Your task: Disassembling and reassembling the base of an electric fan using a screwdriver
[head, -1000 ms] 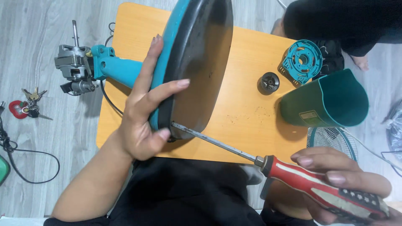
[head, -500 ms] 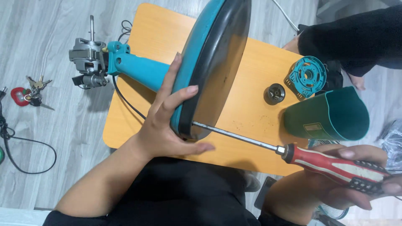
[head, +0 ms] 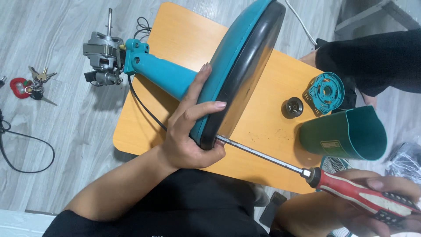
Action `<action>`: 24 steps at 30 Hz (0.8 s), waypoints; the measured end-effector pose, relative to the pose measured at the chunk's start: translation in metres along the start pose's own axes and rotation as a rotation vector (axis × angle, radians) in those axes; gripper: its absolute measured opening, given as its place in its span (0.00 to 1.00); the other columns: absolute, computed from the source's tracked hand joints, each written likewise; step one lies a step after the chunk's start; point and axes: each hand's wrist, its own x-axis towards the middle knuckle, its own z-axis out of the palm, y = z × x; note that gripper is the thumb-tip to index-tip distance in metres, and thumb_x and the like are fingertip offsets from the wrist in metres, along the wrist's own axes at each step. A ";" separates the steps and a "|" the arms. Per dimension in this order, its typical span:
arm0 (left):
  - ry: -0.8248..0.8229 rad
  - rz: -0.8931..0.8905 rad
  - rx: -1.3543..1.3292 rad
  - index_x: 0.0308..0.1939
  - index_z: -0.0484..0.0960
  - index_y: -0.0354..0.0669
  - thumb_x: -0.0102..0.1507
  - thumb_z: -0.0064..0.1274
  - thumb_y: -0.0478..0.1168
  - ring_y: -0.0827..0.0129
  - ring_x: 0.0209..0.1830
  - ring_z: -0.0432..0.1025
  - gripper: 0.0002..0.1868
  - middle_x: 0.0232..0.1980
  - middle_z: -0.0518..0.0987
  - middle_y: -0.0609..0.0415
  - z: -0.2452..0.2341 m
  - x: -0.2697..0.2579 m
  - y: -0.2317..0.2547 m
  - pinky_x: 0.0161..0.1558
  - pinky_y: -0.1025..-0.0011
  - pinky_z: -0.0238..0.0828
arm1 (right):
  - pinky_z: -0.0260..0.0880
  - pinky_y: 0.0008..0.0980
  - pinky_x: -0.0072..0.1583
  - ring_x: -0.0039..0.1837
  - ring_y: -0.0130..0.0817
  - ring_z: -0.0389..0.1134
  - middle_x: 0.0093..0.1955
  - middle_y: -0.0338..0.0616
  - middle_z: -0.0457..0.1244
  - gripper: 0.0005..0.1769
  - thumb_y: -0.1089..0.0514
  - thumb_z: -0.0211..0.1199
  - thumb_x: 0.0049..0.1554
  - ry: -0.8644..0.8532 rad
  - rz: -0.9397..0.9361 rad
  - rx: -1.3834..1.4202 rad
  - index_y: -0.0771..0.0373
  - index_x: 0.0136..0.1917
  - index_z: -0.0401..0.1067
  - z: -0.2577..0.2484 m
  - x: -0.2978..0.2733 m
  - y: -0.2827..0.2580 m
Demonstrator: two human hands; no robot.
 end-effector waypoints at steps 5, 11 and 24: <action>0.021 -0.101 -0.163 0.63 0.68 0.47 0.57 0.55 0.31 0.35 0.89 0.48 0.30 0.82 0.52 0.30 -0.005 0.005 0.009 0.90 0.42 0.51 | 0.84 0.28 0.57 0.55 0.41 0.78 0.55 0.42 0.67 0.35 0.25 0.56 0.57 -0.364 0.143 -0.126 0.46 0.66 0.54 -0.057 -0.013 0.002; -0.009 -0.119 -0.153 0.65 0.67 0.51 0.55 0.55 0.31 0.36 0.90 0.47 0.34 0.84 0.52 0.35 0.002 0.002 0.005 0.92 0.40 0.45 | 0.85 0.38 0.67 0.69 0.45 0.73 0.70 0.42 0.62 0.60 0.37 0.69 0.44 -0.579 0.223 -0.096 0.40 0.84 0.43 -0.109 -0.025 -0.019; -0.008 -0.121 -0.046 0.69 0.69 0.46 0.62 0.59 0.34 0.34 0.88 0.51 0.31 0.83 0.54 0.30 0.003 0.002 0.008 0.88 0.43 0.55 | 0.86 0.22 0.62 0.61 0.31 0.79 0.60 0.42 0.70 0.44 0.35 0.67 0.47 -0.450 0.348 -0.241 0.45 0.71 0.55 -0.047 0.019 -0.064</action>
